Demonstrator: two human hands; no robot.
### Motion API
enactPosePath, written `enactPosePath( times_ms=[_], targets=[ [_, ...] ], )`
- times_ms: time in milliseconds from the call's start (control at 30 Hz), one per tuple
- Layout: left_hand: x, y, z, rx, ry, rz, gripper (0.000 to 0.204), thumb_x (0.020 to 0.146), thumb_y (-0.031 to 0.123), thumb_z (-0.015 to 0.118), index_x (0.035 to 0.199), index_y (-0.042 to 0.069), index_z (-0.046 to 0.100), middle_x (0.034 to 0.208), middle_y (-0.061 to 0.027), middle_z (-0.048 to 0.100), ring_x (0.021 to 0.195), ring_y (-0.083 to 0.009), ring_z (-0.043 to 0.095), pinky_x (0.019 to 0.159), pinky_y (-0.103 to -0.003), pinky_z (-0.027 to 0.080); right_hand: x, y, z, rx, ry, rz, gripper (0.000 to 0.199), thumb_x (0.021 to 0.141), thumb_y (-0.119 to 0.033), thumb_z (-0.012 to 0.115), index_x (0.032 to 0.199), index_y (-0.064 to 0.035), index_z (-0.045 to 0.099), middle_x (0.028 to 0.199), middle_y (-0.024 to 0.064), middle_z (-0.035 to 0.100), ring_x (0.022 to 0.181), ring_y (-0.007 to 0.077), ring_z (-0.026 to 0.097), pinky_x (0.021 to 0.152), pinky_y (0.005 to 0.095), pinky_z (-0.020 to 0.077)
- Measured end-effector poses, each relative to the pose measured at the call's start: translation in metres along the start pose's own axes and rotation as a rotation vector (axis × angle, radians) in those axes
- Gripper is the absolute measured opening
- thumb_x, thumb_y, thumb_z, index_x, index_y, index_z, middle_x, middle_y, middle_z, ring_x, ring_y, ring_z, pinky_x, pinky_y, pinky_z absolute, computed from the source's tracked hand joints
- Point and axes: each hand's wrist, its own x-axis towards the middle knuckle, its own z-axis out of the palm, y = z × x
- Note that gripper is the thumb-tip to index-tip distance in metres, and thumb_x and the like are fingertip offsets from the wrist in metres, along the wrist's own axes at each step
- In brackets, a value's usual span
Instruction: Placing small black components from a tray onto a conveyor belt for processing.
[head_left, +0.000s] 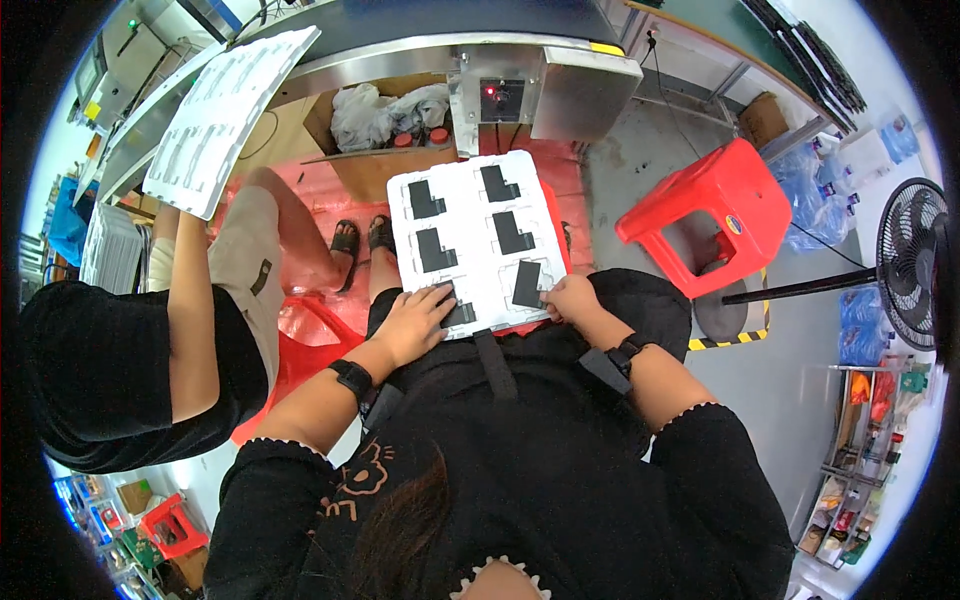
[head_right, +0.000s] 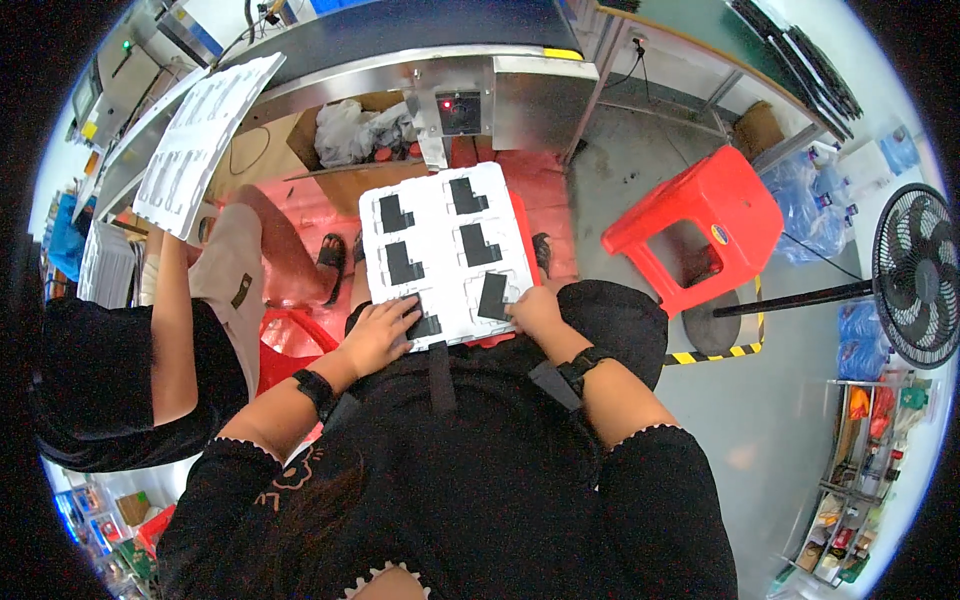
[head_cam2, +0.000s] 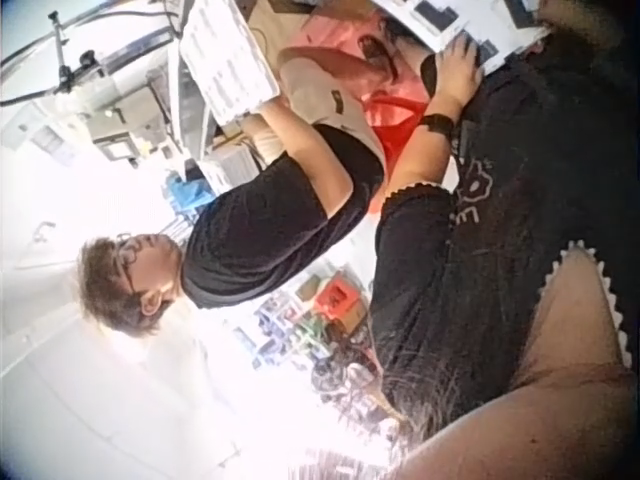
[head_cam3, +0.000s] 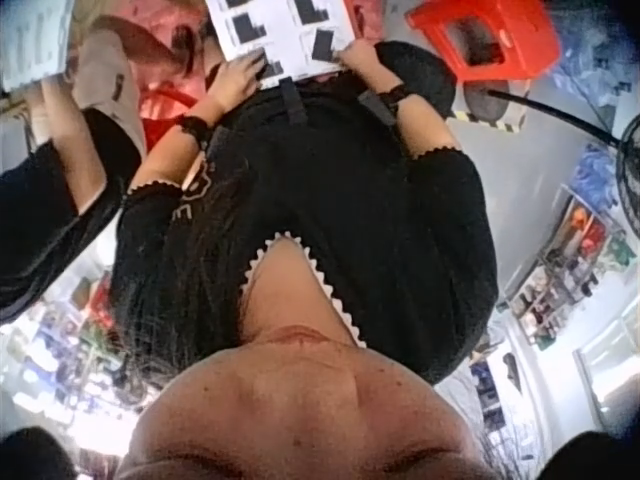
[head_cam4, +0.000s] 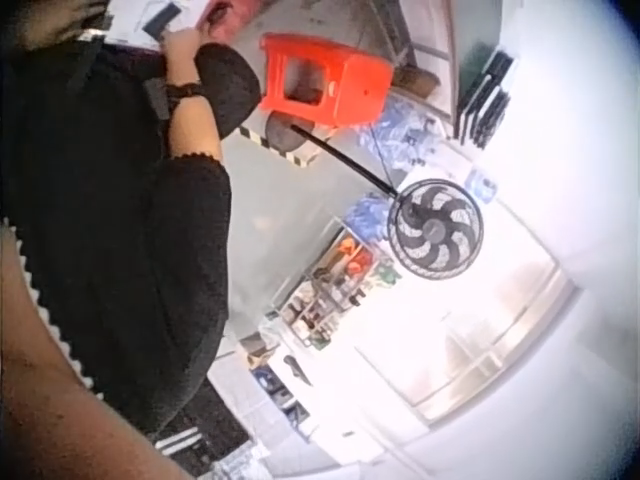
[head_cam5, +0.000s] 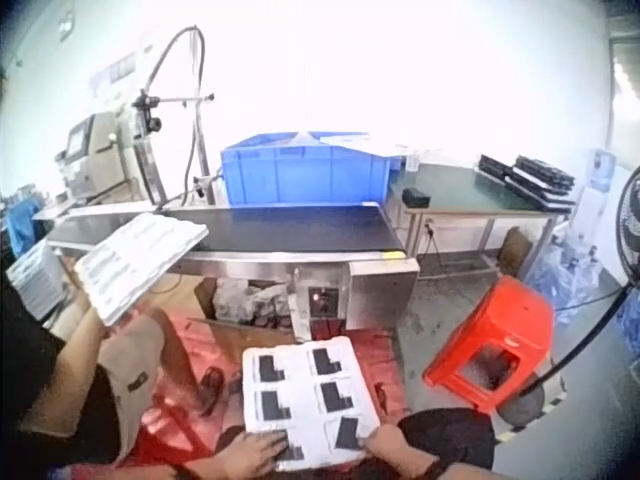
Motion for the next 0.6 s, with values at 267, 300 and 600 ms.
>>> enactPosePath(
  times_ms=[267,300,600],
  targets=[
    [-0.003,-0.001,0.001,0.27,-0.081,-0.001,0.046,0.077,0.022,0.056,0.121,0.012,0.047,0.135,-0.0075,0.032,0.123,-0.0267,0.031,0.096,-0.049,0.026,0.003,-0.01,-0.024,0.156,-0.059,-0.145,0.012,0.07,-0.006,0.064,0.067,0.0034,0.057,0.058,0.0113,0.058,0.048,0.0177,0.057,0.043,0.031,0.0448],
    [-0.003,-0.001,0.004,0.253,-0.075,0.001,0.045,0.078,0.022,0.055,0.12,0.011,0.047,0.134,-0.0081,0.033,0.123,-0.0266,0.031,0.096,-0.049,0.026,0.003,-0.01,-0.023,0.137,-0.081,-0.156,0.013,0.073,-0.009,0.062,0.069,0.0028,0.057,0.057,0.0095,0.057,0.046,0.0164,0.055,0.041,0.0299,0.0438],
    [-0.009,-0.005,-0.002,0.222,-0.072,-0.041,0.036,0.077,0.021,0.055,0.109,0.007,0.054,0.125,-0.0119,0.043,0.119,-0.0271,0.036,0.095,-0.045,0.03,0.007,-0.001,-0.009,-0.136,-0.052,-0.019,0.028,0.071,-0.022,0.064,0.066,0.0061,0.06,0.052,0.0131,0.057,0.047,0.0233,0.059,0.046,0.034,0.0472]
  ],
)
